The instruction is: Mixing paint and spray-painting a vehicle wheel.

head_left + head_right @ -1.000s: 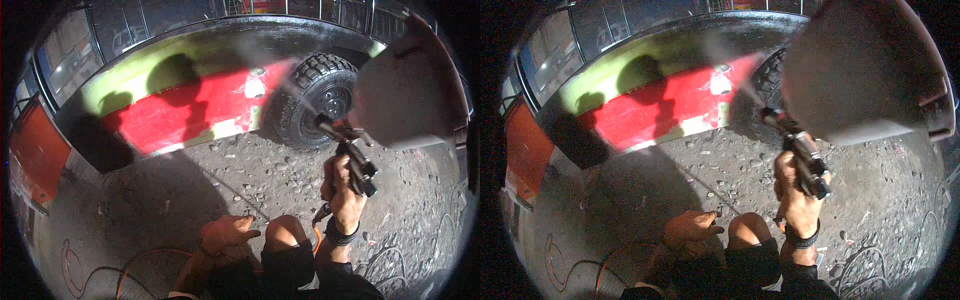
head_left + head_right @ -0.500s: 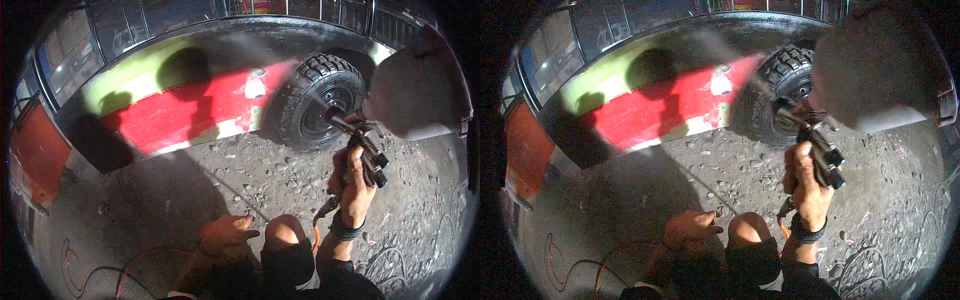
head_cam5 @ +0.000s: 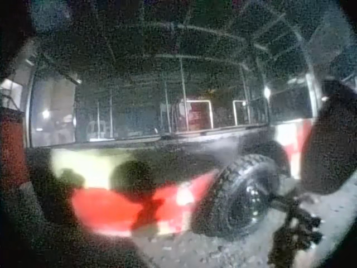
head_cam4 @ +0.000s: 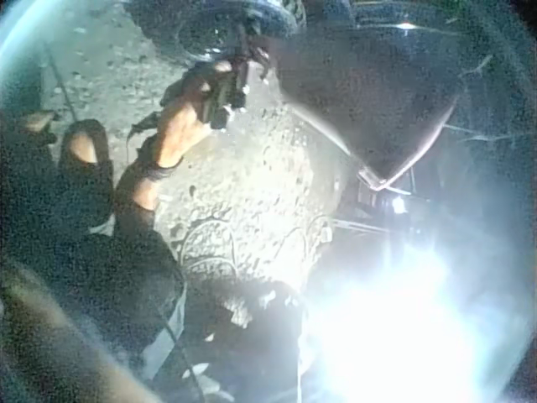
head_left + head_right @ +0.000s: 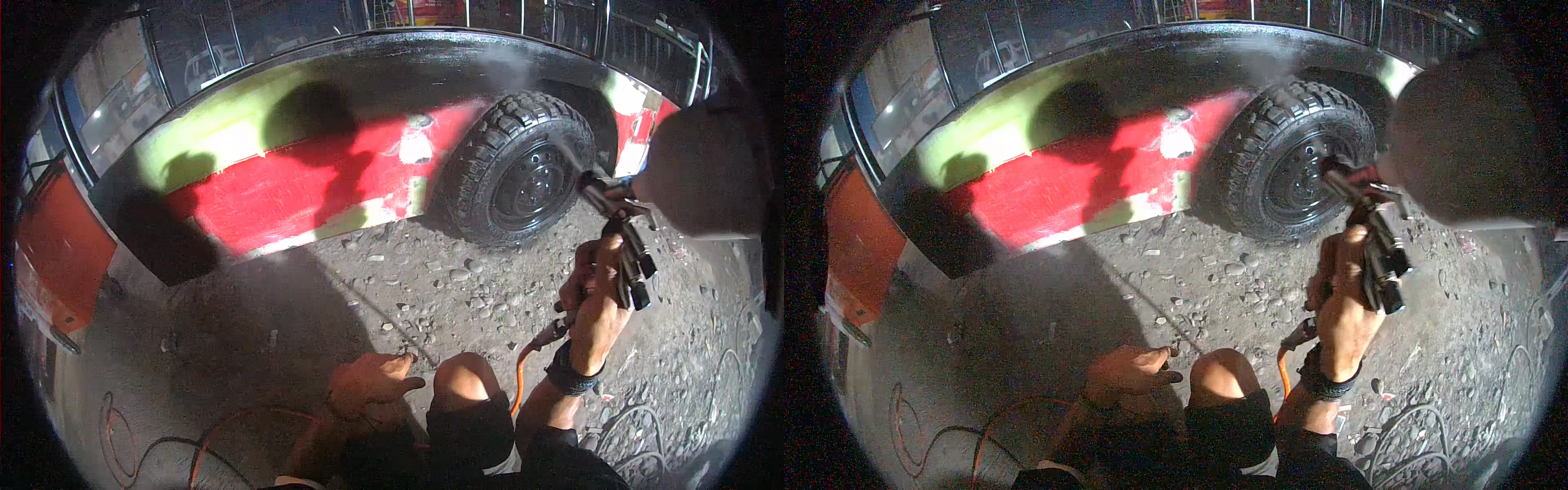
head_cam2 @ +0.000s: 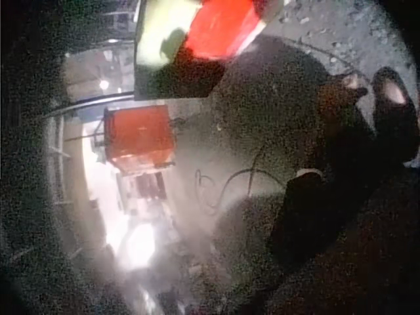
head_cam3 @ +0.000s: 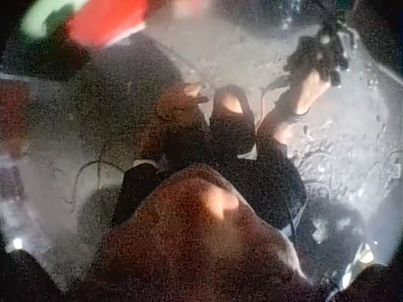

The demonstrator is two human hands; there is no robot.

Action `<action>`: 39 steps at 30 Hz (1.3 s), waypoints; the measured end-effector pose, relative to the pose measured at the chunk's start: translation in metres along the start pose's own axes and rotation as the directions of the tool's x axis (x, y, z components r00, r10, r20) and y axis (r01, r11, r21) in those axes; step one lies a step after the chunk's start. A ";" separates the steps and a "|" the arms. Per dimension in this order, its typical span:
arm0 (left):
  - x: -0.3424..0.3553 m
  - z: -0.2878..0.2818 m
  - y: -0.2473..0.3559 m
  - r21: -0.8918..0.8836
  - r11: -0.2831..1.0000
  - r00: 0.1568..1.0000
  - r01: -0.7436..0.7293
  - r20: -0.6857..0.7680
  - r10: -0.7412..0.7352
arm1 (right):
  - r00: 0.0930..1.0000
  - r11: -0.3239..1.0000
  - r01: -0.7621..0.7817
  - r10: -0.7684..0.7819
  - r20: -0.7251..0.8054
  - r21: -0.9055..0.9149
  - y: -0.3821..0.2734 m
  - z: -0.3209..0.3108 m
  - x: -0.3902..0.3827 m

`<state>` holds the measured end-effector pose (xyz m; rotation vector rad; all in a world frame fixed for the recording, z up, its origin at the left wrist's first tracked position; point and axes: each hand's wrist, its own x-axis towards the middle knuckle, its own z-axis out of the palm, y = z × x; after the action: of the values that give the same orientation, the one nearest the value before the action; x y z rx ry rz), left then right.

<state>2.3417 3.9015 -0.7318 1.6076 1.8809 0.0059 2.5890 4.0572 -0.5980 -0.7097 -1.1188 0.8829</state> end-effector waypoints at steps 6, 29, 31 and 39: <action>0.006 0.004 -0.005 0.083 0.994 0.997 -0.078 0.002 0.078 | 0.959 0.996 -0.048 0.025 0.284 0.075 -0.010 0.029 -0.023; -0.006 -0.019 0.015 -0.018 0.999 0.994 0.033 0.105 -0.030 | 0.986 0.999 0.007 -0.013 -0.168 -0.035 -0.021 0.011 0.015; -0.005 -0.018 0.014 -0.009 0.998 0.990 0.055 0.133 -0.054 | 0.986 0.999 0.005 -0.012 -0.169 -0.039 -0.021 0.015 0.012; -0.006 -0.014 0.011 0.061 0.997 0.998 -0.041 0.050 0.038 | 0.966 0.996 0.000 -0.024 0.257 0.094 -0.022 0.046 -0.014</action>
<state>2.3449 3.9045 -0.7129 1.6712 1.8281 -0.0747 2.5476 4.0364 -0.5720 -0.5196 -1.3011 1.0318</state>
